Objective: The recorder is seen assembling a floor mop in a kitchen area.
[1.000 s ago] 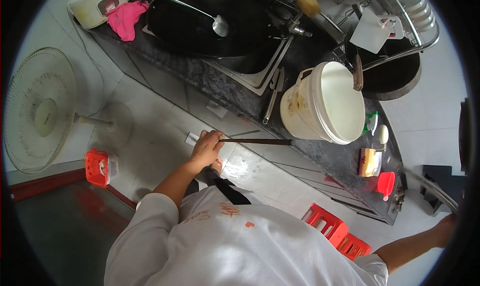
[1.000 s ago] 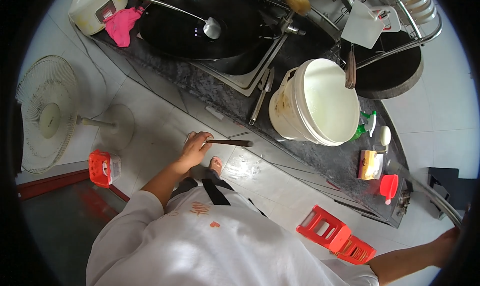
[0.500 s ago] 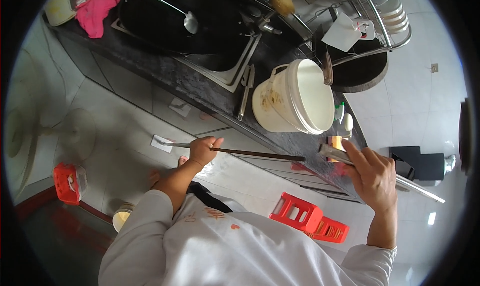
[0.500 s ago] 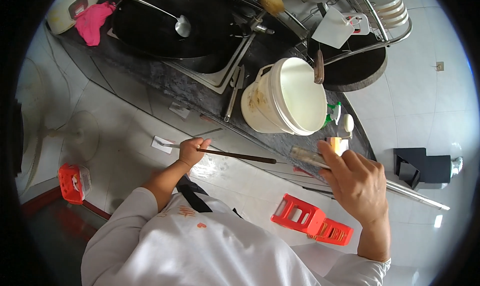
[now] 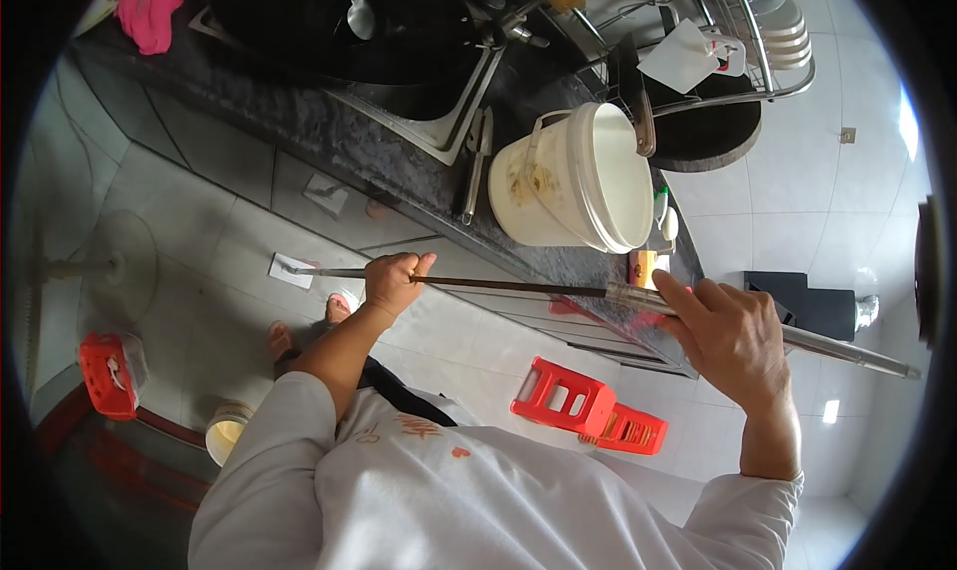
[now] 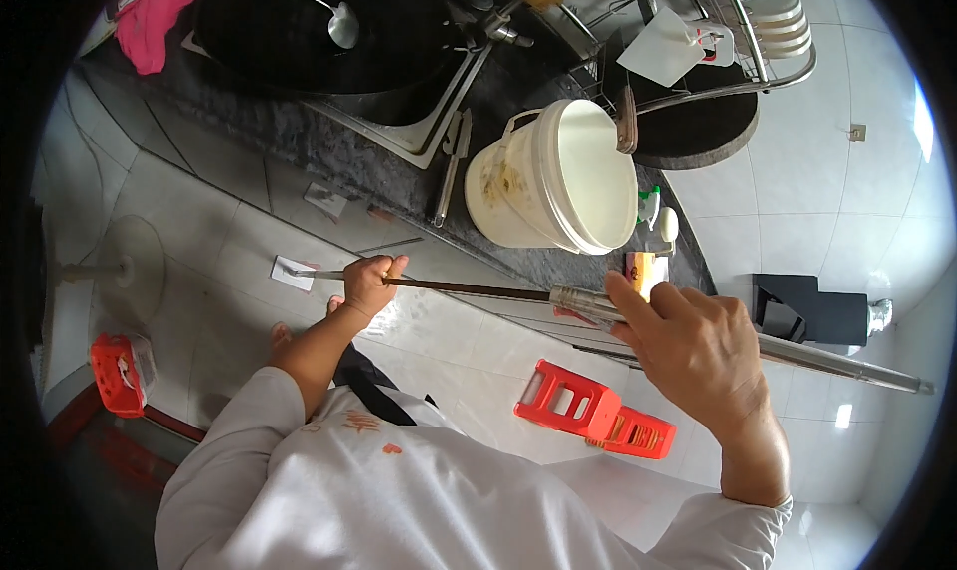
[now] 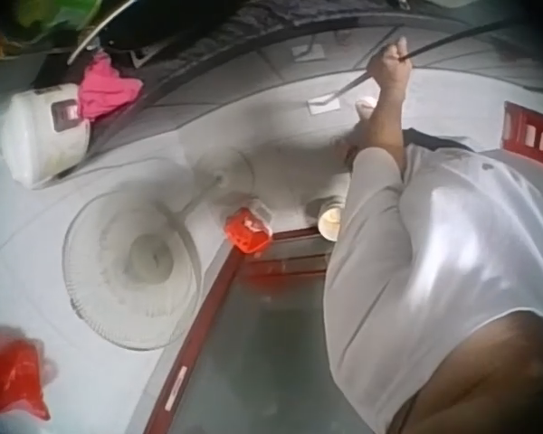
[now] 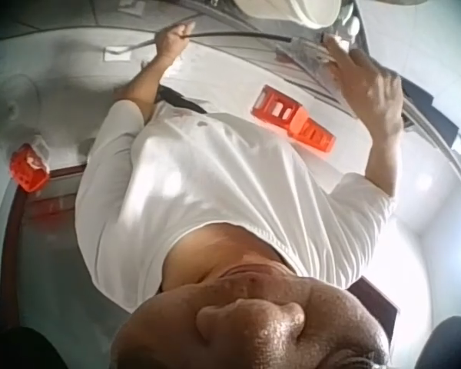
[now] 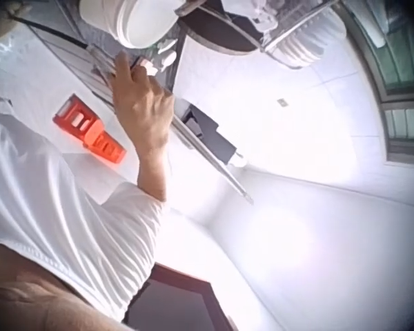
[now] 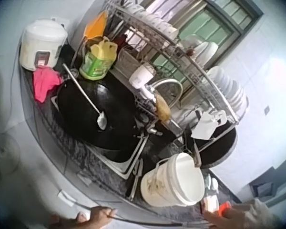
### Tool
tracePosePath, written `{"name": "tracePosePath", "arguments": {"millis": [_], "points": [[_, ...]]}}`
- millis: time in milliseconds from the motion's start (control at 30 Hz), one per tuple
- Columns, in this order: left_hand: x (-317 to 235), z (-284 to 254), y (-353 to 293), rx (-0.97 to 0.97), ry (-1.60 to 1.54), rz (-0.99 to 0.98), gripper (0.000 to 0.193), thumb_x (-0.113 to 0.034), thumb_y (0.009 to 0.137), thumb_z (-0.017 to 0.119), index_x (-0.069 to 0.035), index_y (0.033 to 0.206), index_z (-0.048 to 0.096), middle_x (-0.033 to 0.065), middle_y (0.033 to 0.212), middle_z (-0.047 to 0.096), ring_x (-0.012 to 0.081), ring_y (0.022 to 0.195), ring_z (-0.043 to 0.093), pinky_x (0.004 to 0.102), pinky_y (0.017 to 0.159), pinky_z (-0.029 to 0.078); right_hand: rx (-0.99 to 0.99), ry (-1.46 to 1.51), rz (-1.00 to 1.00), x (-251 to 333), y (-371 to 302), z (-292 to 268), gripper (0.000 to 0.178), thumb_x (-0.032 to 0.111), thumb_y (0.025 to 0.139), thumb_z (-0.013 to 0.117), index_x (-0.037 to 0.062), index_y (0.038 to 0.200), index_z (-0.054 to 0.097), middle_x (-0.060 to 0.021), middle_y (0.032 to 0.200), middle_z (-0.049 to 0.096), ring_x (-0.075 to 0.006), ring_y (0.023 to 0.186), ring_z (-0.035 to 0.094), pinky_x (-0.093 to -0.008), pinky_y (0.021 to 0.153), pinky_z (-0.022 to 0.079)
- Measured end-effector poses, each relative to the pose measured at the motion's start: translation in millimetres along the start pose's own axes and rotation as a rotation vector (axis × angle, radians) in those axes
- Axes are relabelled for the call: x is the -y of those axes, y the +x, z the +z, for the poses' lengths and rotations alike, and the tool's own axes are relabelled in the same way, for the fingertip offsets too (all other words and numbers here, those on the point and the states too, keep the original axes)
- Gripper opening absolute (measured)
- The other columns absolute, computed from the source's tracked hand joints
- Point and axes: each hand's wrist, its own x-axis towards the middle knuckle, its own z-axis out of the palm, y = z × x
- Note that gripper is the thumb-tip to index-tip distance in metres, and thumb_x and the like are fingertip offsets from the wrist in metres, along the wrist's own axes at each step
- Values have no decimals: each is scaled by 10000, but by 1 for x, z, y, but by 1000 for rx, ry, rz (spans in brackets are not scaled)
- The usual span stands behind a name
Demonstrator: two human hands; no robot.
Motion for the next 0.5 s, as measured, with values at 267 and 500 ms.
{"name": "tracePosePath", "arguments": {"millis": [267,500], "points": [[-1,7,-9,90,-294,130,347,-259,725,747,-68,650,467,84,591,532,312,565,533,382,545,422,124,-122,-124,42,27,63,314,333,811,632,86,996,574,-5,592,535,-146,531,596,-285,444,456],[21,-2,-34,192,-375,273,273,-109,734,707,-65,964,567,55,861,622,241,828,587,346,761,427,251,-53,-60,70,40,117,209,218,830,600,48,825,479,-33,605,552,-188,537,626,-304,455,494]]}}
